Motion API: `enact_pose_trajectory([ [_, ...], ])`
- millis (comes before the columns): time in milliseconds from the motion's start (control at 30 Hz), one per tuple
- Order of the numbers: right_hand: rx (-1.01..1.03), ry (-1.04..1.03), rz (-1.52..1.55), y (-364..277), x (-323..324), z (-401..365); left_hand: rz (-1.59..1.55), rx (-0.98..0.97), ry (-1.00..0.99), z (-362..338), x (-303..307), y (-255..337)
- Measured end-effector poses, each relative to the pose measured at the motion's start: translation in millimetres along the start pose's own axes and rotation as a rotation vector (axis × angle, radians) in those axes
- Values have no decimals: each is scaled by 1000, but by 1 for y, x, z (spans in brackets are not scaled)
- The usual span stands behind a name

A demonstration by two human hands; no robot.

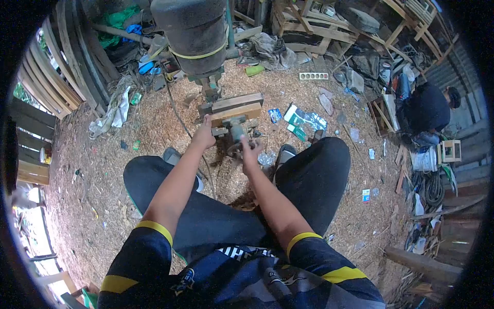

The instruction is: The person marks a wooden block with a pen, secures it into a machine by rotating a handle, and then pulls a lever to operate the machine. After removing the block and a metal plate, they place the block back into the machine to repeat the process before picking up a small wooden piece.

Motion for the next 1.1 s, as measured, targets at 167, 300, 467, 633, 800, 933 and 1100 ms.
enact_pose_trajectory([
  [167,165,2,-503,-43,-9,-24,10,-6,13,8,-8,-5],
  [300,549,92,-812,-54,-11,-47,8,-24,41,13,-16,-11],
  [467,-375,-182,167,-13,-7,-25,24,-22,-8,7,-6,-6],
  [633,396,101,-754,-44,-15,-33,5,-18,-24,0,1,-1],
  [800,156,-18,-295,-24,-1,-22,-22,-20,12,6,-7,-5],
  [933,-263,-99,102,-1,-8,-11,5,-55,22,10,-10,-7],
  [1100,229,166,-669,-18,-12,-19,7,-54,17,1,-2,0],
])
Point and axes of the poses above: each hand's wrist, its own z-axis towards the middle knuckle, its own x-axis out of the back of the hand, y = z × x, the point moved 6 cm from there along z, towards the middle knuckle, and after that the axes turned 1 degree about -y, right-handed, at the moved point
